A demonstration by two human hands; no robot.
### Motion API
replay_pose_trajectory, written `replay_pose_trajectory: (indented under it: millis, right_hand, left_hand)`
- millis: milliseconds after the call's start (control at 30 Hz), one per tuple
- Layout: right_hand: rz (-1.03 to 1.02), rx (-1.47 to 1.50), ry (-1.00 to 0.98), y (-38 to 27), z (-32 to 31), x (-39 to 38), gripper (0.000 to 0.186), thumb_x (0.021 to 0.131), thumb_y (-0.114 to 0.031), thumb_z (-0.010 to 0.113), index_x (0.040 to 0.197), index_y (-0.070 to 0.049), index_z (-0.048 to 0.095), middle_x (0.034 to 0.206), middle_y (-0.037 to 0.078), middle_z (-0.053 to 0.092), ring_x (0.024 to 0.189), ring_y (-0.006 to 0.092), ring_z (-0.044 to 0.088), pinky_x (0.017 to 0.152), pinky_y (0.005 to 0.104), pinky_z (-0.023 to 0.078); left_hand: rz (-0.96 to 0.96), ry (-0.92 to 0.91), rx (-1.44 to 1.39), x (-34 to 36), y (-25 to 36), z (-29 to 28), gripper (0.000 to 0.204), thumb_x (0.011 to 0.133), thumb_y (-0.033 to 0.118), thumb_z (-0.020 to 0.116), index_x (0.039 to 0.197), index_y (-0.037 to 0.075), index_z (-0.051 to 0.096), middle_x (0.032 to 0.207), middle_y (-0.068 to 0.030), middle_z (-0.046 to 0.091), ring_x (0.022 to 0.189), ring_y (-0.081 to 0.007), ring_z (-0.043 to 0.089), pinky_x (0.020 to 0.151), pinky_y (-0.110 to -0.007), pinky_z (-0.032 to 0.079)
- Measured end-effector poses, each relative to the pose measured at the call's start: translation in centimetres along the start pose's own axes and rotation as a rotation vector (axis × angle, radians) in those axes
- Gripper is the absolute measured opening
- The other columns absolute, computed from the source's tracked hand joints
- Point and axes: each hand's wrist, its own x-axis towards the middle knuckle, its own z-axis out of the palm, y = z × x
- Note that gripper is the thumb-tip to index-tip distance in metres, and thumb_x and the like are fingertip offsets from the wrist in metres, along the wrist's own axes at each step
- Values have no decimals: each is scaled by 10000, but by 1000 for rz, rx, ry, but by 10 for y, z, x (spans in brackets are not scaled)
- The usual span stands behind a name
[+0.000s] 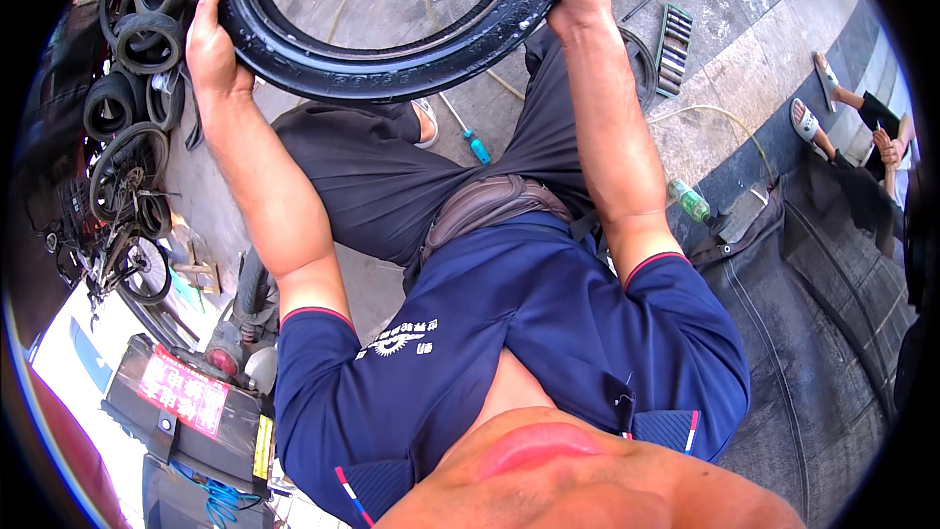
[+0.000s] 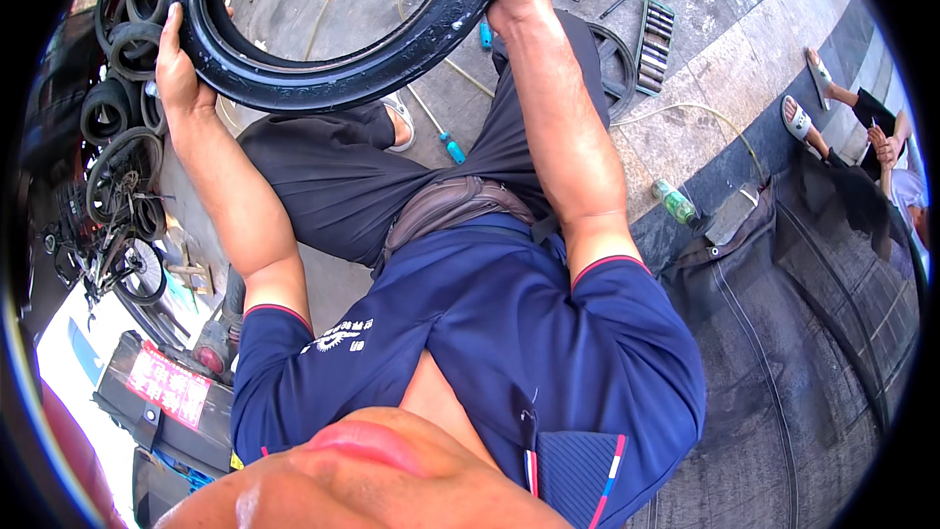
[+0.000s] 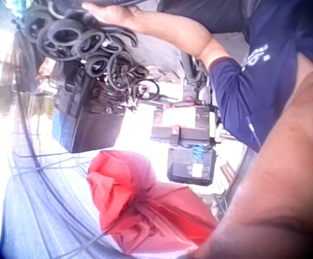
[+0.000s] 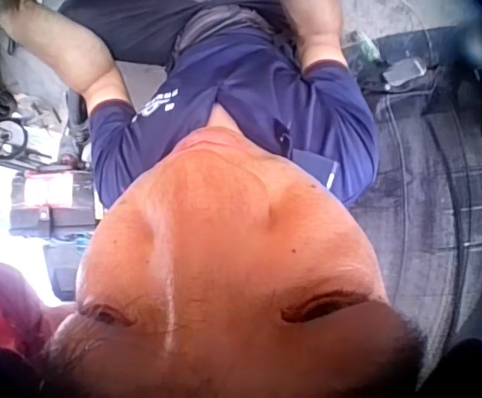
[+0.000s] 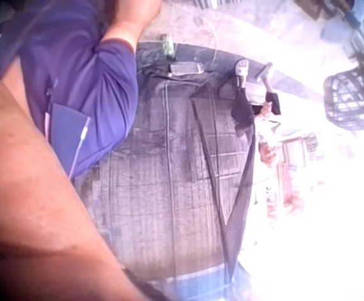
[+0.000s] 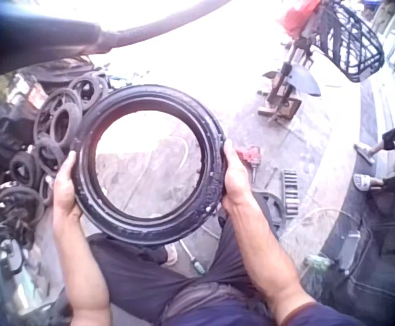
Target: The person removes blue plastic wrapping from a new tire, applies liquid from a bottle to the rim edge, and installs the tire onto a wheel rim using a screwdriver for leverage.
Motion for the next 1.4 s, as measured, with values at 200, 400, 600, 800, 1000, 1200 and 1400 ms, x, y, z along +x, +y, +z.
replay_pose_trajectory:
  millis: [200,400,600,800,1000,1200,1400]
  right_hand:
    - [-55,-12,26,-2,-8,2,520,1063,-513,452,992,-75,724,776,65,714,642,200,681,608,342,580]
    - [-130,-3,43,-7,-5,-4,503,1060,-500,474,999,-66,721,798,70,722,649,195,689,607,335,582]
    - [-145,-29,11,-7,-5,-3,496,1055,-497,488,1012,-63,724,820,67,730,661,196,692,618,333,585]
    - [-143,-101,-49,9,-51,24,595,1102,-472,329,1240,25,623,1001,214,733,840,321,733,821,455,613]
    - [-101,-38,-30,8,-50,27,418,1093,-381,470,1259,-47,658,1142,66,732,1000,196,689,928,384,544]
    - [-161,-136,-10,4,-43,35,437,1069,-405,526,1167,-11,686,980,124,756,789,256,733,741,393,619]
    - [-234,66,-45,16,-42,52,512,1096,-456,424,1199,-7,649,998,137,729,841,276,712,791,413,600]
  left_hand:
    - [-7,-74,27,8,3,4,429,1072,322,502,1188,-57,665,981,-219,748,822,-277,751,722,-355,634]
    - [-5,-23,-4,10,1,14,390,1053,308,547,1195,-35,666,905,-195,756,756,-261,752,683,-341,631]
    - [21,-24,4,9,4,20,398,1056,323,544,1181,-33,669,914,-186,753,771,-254,749,686,-339,622]
    - [43,-62,48,15,1,25,492,1089,392,460,1211,-44,652,944,-194,752,785,-259,749,695,-351,632]
    - [93,-63,35,9,0,24,506,1090,402,441,1266,-44,602,1043,-212,728,881,-287,738,776,-378,617]
    - [160,-147,-97,4,3,24,526,1088,409,426,1333,-44,538,1161,-248,699,1002,-333,728,884,-420,607]
    - [272,-176,-221,-3,-3,32,615,1070,486,435,1426,-13,386,1329,-226,612,1148,-309,664,1001,-456,530]
